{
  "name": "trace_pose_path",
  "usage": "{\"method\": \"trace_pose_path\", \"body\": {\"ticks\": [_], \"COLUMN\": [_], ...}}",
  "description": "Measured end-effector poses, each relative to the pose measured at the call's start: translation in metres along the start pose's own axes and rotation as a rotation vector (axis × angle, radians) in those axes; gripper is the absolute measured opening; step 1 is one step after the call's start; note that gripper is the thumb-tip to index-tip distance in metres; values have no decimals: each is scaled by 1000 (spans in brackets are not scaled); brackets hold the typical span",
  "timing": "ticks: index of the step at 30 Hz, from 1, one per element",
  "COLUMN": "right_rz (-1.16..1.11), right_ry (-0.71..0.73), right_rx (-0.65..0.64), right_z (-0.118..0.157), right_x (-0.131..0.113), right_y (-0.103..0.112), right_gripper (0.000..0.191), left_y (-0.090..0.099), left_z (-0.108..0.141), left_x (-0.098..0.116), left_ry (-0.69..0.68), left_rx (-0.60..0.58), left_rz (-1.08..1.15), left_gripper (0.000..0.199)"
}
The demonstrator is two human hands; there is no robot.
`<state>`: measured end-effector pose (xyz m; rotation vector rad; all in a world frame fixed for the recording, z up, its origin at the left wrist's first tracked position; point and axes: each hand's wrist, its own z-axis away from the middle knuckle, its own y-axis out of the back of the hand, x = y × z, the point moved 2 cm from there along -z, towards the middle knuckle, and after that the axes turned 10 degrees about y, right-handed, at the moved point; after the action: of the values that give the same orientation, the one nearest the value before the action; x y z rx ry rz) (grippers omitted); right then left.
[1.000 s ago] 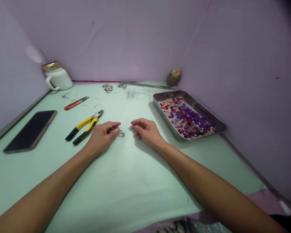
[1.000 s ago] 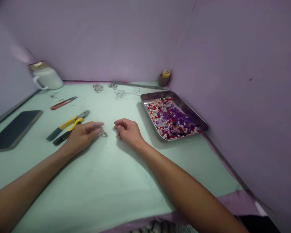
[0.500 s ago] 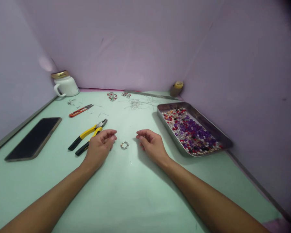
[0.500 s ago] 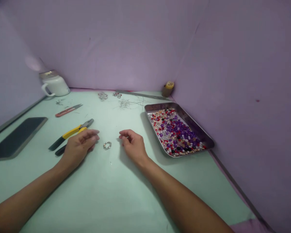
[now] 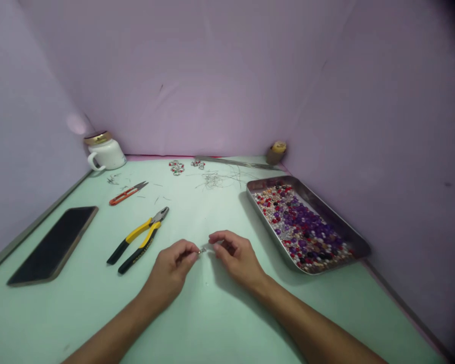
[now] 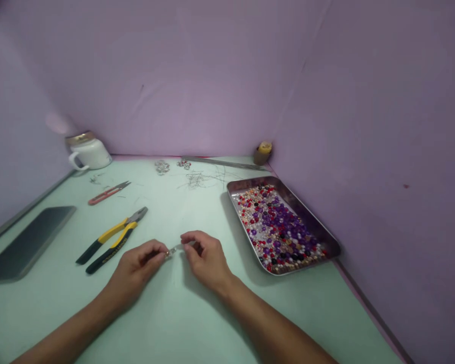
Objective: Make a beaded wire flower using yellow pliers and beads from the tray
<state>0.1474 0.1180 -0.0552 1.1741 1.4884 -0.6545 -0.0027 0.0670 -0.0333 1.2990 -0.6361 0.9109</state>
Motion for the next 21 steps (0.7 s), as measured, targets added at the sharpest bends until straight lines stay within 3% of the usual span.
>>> {"method": "trace_pose_path", "body": {"ticks": [3,8,12,21], "right_rz": [-314,-568,-612,-651], "right_ry": [-159,-326,-390,-440], "right_rx": [-68,-77,-27,-2], "right_z": [2,2,1,1], "right_x": [-5,-8,-6,-7], "right_y": [-7,-14,-14,-13], "right_gripper": [24,30,30,29], "left_y": [-6,-11,-9,-8], "left_z": [5,2,-1,3], "left_x": [-2,-9,-13,-12], "left_ry": [254,346,387,371], "left_rx": [-113,-197,-203,-155], "left_rz": [360,599,642,505], "left_gripper": [18,23,23,30]}}
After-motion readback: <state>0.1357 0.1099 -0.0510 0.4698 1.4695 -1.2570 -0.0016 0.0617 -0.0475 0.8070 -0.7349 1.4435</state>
